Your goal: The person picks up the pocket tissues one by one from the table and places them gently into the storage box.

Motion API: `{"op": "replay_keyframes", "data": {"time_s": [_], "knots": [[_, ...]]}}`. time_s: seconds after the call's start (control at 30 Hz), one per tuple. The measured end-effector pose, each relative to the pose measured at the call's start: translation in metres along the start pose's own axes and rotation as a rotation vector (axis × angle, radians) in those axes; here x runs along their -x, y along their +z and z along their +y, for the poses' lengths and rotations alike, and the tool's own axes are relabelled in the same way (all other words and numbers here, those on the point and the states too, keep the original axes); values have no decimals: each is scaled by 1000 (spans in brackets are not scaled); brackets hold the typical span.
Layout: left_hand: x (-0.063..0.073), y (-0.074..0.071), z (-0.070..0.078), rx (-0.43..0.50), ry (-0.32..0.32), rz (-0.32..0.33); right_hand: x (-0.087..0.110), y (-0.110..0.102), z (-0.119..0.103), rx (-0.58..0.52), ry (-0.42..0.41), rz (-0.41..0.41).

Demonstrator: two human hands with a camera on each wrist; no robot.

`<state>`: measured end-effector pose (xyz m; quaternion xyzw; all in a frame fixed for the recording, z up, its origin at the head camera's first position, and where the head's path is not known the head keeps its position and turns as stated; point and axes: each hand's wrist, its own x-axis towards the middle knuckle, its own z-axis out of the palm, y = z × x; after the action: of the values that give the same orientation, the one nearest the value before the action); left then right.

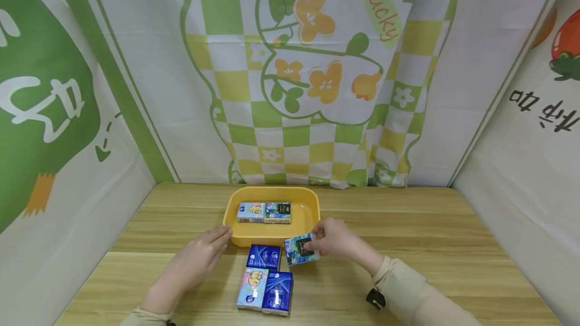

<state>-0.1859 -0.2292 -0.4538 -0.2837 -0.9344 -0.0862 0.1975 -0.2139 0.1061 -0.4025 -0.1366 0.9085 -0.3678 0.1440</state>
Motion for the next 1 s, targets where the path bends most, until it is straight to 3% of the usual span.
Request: {"op": "replay_keyframes", "data": {"time_s": [0.37,0.77,1.0], "knots": [[0,1,0,-8,7,-1,-2,-9,-7,-17,-4,-29],[0,-1,1,-6,-4,-6,-7,-14,-16,-66,16,-12],[0,0,1,1,-16,-22,-14,-20,-18,-42,22,-7]]}}
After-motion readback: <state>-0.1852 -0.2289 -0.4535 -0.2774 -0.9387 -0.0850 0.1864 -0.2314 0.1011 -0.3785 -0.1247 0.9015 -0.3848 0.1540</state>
